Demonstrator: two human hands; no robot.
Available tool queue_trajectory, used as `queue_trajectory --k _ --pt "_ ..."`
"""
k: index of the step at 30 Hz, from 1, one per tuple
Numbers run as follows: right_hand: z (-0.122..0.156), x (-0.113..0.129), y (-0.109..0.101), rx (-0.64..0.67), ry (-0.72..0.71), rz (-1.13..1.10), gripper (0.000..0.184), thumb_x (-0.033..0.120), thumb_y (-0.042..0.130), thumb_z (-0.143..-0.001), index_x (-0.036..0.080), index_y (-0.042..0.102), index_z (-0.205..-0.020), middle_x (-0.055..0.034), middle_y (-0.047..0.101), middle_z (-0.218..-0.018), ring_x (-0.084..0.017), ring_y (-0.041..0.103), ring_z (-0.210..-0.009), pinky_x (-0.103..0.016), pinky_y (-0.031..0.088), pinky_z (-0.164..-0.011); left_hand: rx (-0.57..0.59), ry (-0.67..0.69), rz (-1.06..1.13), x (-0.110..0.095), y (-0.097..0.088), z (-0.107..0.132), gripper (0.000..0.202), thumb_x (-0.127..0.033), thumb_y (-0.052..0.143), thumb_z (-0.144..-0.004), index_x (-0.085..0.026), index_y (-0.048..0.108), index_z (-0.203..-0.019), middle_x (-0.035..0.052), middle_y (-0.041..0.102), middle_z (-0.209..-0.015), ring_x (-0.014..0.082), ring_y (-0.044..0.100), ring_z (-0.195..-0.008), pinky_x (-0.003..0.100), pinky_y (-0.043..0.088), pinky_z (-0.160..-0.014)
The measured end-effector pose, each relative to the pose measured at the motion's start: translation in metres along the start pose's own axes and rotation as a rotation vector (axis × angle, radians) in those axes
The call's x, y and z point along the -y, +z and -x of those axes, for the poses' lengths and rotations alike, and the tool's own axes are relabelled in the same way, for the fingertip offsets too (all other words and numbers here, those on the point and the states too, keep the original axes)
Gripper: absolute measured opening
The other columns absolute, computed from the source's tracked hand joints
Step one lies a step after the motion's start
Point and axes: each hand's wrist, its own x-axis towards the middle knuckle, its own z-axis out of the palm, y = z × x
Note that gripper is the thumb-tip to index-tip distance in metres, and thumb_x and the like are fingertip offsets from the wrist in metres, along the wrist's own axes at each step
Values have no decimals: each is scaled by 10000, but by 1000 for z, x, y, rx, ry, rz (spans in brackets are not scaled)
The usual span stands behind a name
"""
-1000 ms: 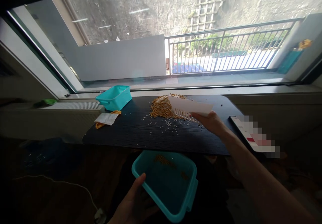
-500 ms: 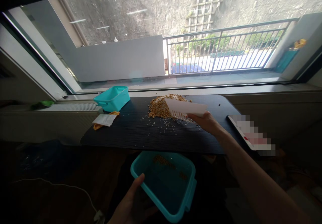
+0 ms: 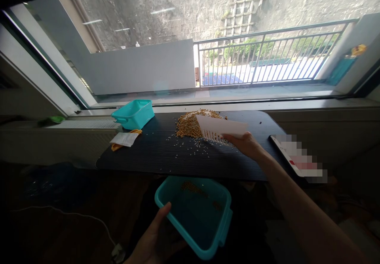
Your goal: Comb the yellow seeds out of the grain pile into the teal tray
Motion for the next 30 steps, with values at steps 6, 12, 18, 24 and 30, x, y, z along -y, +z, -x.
queue_trajectory --k 6,12,18,24,30 --pt "2 -5 -1 3 35 -4 461 406 738 -599 156 687 -983 -91 709 -981 -267 633 -921 -374 495 -822 3 -2 -18 -1 1 1 686 -514 558 -787 -164 353 -1340 146 562 -1260 304 551 -1130 435 419 -963" --pt "3 -10 -2 24 31 -23 454 428 751 -575 185 695 -955 -73 710 -974 -279 633 -931 -401 495 -841 51 11 -4 0 -2 1 692 -511 561 -787 -150 353 -1339 144 577 -1245 304 548 -1136 442 418 -969" --pt "5 -10 1 22 28 -44 494 443 735 -594 165 679 -999 -90 699 -1009 -287 622 -957 -429 480 -870 37 13 -26 2 3 1 681 -505 566 -784 -132 376 -1322 147 596 -1219 304 559 -1122 435 424 -964" --pt "0 -7 12 74 4 -71 483 415 739 -602 150 686 -1002 -92 684 -1056 -267 599 -990 -417 448 -907 -3 17 -42 3 7 0 679 -514 579 -770 -145 393 -1309 138 608 -1205 306 574 -1098 447 433 -954" --pt "8 0 6 126 -17 -94 535 429 727 -614 109 671 -1039 -115 681 -1046 -238 598 -949 -386 453 -880 53 42 -50 4 4 -4 669 -495 576 -779 -123 395 -1305 156 580 -1243 320 549 -1132 463 420 -975"
